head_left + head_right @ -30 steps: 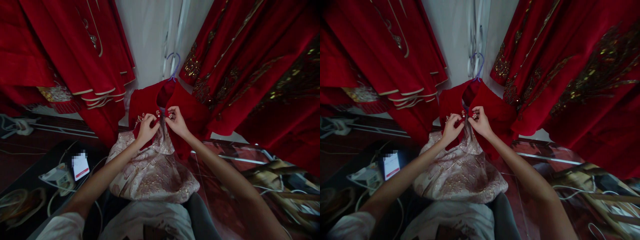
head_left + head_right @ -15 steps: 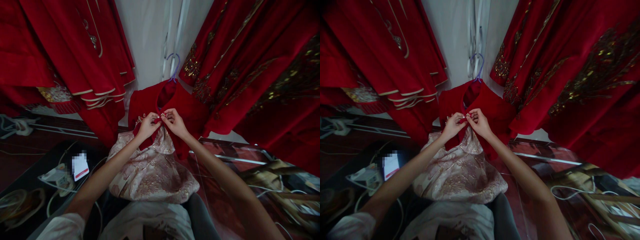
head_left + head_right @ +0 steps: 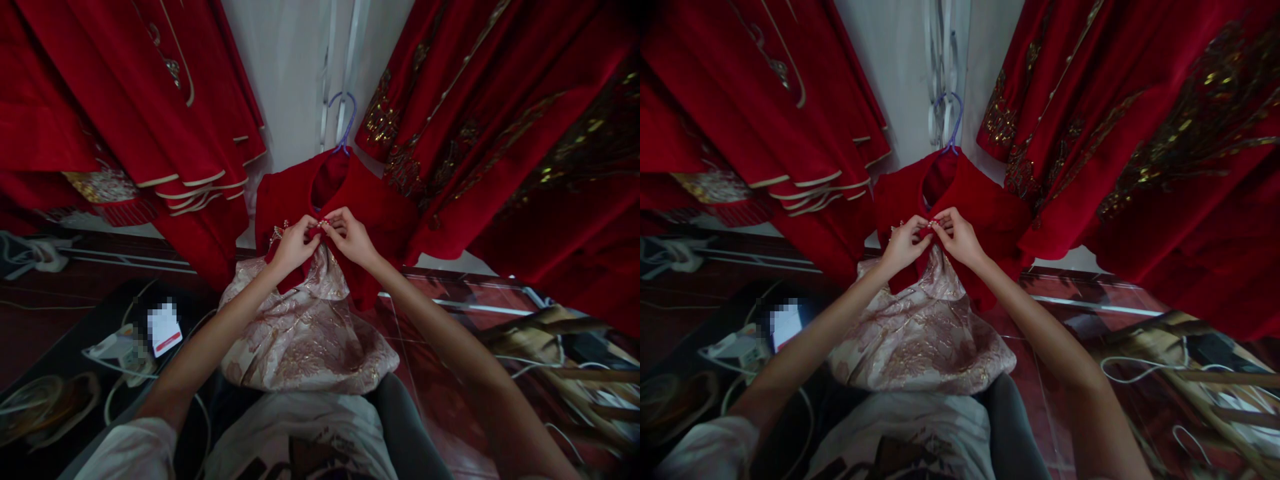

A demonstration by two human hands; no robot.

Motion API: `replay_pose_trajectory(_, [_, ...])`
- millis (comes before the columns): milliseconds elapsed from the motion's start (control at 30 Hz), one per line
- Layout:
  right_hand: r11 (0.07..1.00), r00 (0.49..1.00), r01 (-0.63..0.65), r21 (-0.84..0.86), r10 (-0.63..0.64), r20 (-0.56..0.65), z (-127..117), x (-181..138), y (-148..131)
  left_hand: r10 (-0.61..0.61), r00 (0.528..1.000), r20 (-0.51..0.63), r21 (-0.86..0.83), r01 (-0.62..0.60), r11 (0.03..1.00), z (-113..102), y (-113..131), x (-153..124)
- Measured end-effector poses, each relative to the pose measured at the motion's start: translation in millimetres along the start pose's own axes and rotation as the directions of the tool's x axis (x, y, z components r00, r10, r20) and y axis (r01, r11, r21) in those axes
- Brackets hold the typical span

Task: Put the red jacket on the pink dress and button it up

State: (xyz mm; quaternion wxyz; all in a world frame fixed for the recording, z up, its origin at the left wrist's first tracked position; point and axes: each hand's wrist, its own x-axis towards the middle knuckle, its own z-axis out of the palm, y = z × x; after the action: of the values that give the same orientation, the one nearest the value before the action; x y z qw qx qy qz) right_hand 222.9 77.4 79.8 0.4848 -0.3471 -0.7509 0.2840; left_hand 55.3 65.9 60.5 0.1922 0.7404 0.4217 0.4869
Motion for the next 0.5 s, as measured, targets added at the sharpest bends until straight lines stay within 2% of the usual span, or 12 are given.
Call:
replay_pose_trajectory(133, [0.999,1.000,0.001,-0.044,-0.001,-0.018,-1,0,-6,0.050,0.998,0.048,0.051,-0.052,0.997,-8,9,4])
replay_pose_trajectory(333, [0.998,0.994,0.007,-0.067,-0.014,-0.106,-1,-1,-6,0.066,0.997,0.048,0.138,-0.072,0.988,-10,8,13])
replay_pose_trajectory(500, [0.999,0.995,-0.012,-0.049,0.007,-0.098,-3,0,-5,0.060,0.997,0.054,0.196,-0.070,0.978,-9,9,15])
